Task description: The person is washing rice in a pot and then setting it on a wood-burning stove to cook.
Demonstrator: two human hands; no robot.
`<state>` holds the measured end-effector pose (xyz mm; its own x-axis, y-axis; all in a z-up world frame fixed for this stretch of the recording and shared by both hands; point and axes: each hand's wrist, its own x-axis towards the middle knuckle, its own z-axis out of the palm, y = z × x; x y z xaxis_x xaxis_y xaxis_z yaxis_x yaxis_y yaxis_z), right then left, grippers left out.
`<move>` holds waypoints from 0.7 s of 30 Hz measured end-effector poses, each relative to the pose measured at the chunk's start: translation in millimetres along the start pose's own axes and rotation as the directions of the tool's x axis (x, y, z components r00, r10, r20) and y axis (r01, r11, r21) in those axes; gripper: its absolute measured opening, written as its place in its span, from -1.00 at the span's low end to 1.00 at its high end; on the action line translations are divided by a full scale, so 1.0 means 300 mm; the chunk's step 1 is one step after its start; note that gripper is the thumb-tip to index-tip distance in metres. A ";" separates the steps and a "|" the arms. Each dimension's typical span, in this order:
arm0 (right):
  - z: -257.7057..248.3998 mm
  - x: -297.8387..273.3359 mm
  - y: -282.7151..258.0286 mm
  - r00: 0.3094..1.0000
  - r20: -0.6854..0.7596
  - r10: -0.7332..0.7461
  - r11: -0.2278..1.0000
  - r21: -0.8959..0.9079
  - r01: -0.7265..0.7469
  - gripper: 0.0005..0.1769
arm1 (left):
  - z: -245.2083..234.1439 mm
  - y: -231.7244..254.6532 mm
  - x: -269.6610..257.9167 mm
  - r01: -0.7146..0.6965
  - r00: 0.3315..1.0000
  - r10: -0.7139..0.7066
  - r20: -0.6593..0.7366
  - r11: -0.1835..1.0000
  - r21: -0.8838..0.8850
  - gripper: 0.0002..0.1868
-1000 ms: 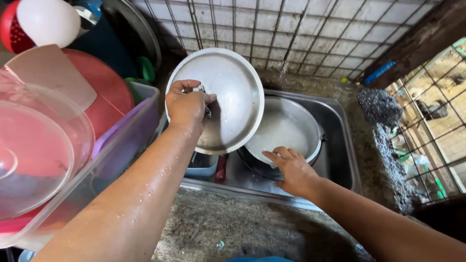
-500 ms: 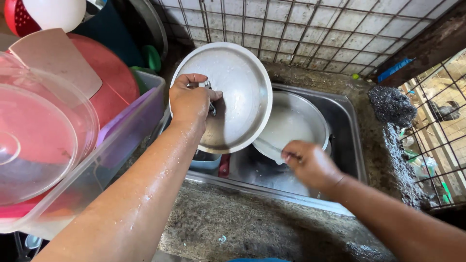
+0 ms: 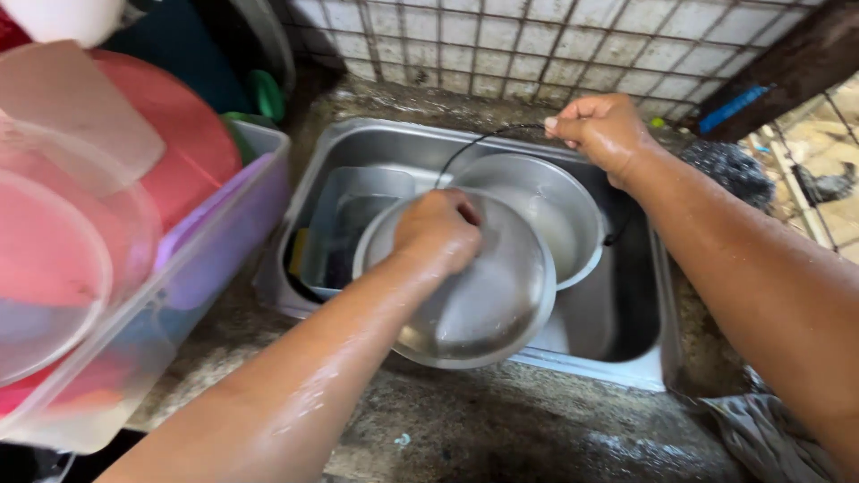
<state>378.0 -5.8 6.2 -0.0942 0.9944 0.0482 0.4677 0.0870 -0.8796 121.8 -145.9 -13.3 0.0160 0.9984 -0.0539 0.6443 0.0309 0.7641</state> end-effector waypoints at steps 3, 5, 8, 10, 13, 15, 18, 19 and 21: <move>-0.023 -0.005 0.051 0.999 -0.016 -0.032 0.999 -0.014 0.032 -0.81 | 0.109 0.062 0.031 0.017 0.997 -0.019 0.072 0.999 0.034 -0.76; -0.024 -0.022 0.042 0.998 -0.036 -0.048 0.998 -0.033 0.046 -0.80 | 0.199 0.063 0.093 -0.025 0.995 0.021 0.100 0.999 0.039 -0.79; -0.020 -0.030 0.044 0.996 -0.049 -0.079 0.996 -0.037 0.078 -0.80 | 0.304 0.078 0.182 -0.068 0.995 0.066 0.076 0.998 0.020 -0.85; -0.023 -0.019 0.058 0.995 -0.047 -0.089 0.996 -0.030 0.087 -0.80 | 0.346 0.097 0.245 -0.071 0.997 0.071 0.033 0.997 -0.013 -0.87; -0.015 0.009 0.082 0.991 -0.027 -0.132 0.991 -0.001 0.132 -0.81 | 0.373 0.102 0.343 -0.083 0.996 0.081 0.041 0.994 0.067 -0.89; -0.015 0.019 0.094 0.983 -0.005 -0.182 0.983 0.018 0.182 -0.81 | 0.407 0.087 0.397 -0.256 0.966 0.257 -0.029 0.966 0.049 -0.85; -0.016 0.003 0.072 0.981 0.011 -0.195 0.981 0.026 0.194 -0.81 | 0.448 0.058 0.444 -0.392 0.902 0.396 -0.173 0.918 0.056 -0.92; -0.022 -0.005 0.072 0.982 0.010 -0.187 0.982 0.021 0.187 -0.81 | 0.455 0.061 0.449 -0.392 0.904 0.394 -0.168 0.919 0.049 -0.92; -0.020 -0.017 0.064 0.981 0.023 -0.194 0.981 0.020 0.193 -0.80 | 0.453 0.060 0.458 -0.368 0.913 0.369 -0.174 0.929 0.036 -0.97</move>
<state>392.8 -8.8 -8.0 -0.2034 0.9571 0.2065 0.4233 0.2762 -0.8629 239.5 -14.5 -94.5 0.1195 0.9313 0.3442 0.6199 -0.3408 0.7068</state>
